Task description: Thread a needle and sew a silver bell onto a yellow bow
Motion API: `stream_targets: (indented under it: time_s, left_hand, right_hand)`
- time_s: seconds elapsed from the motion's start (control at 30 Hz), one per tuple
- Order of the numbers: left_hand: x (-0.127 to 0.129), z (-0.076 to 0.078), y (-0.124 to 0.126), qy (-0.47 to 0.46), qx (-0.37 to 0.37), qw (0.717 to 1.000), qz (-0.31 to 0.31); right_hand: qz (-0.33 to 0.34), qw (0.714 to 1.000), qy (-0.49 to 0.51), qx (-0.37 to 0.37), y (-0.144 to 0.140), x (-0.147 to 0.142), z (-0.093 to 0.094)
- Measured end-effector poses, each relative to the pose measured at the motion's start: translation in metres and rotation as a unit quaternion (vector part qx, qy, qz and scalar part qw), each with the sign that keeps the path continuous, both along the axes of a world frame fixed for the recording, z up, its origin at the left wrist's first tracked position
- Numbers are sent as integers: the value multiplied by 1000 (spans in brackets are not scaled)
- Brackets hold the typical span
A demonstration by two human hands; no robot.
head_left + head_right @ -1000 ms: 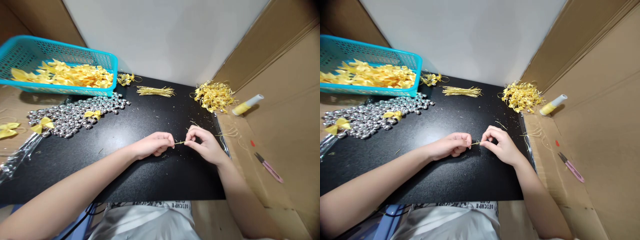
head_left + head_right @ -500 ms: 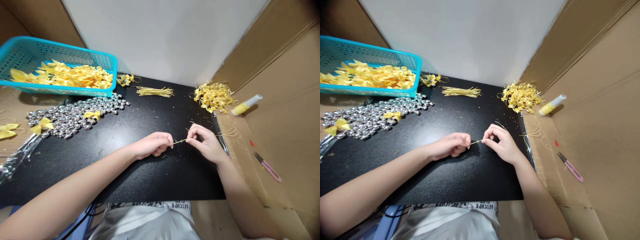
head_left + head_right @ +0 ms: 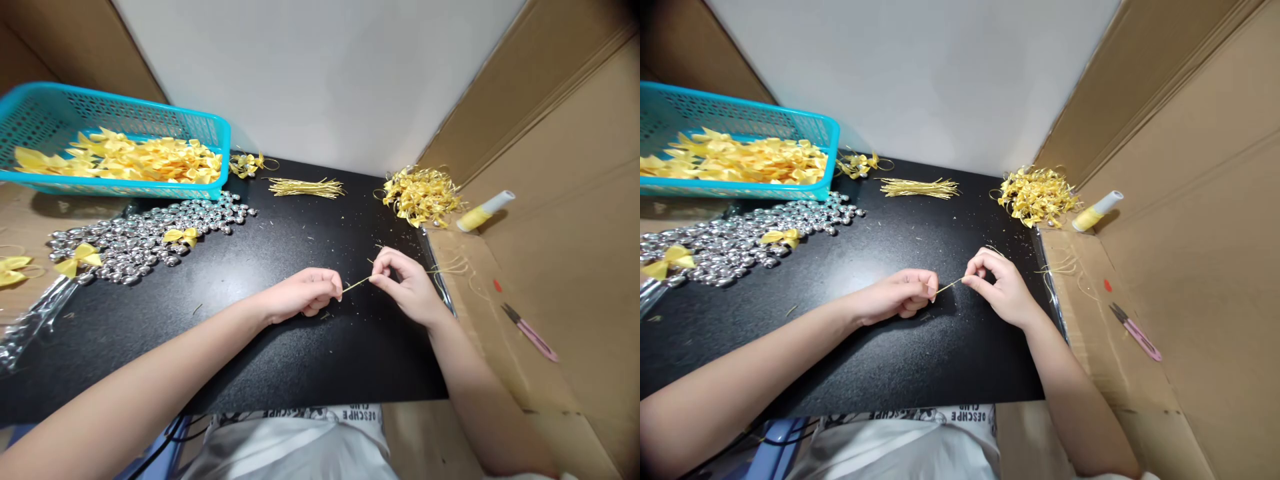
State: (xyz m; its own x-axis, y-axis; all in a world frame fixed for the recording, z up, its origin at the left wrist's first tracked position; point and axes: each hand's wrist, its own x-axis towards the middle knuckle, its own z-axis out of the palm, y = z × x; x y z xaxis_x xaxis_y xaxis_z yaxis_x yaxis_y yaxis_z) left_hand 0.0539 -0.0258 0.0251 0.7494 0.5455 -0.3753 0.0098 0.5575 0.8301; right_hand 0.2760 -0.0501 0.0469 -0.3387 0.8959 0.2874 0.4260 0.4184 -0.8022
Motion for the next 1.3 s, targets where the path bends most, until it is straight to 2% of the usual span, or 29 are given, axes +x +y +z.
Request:
stream_targets:
  time_s: [0.27,0.43,0.63,0.77,0.93,1.3]
  left_hand:
    - [-1,1,1,-1,-8,1000,14]
    - [-1,0,0,10,-6,1000,19]
    - [-2,-4,1,9,-10,1000,5]
    - [-2,-3,2,14,-18,1000,9]
    - [-2,-4,2,13,-11,1000,6]
    - [0,-4,1,17,-2,1000,6]
  right_hand:
    - [5,998,58,-16,-1,3,-6]
    - [44,999,-4,29,-6,-15,-12]
    - [-9,997,-35,66,-9,-32,-23]
    - [22,992,-70,102,-8,-28,-22]
    - [51,984,-136,100,-5,-20,-16]
    - [49,984,-136,103,3,-4,-8]
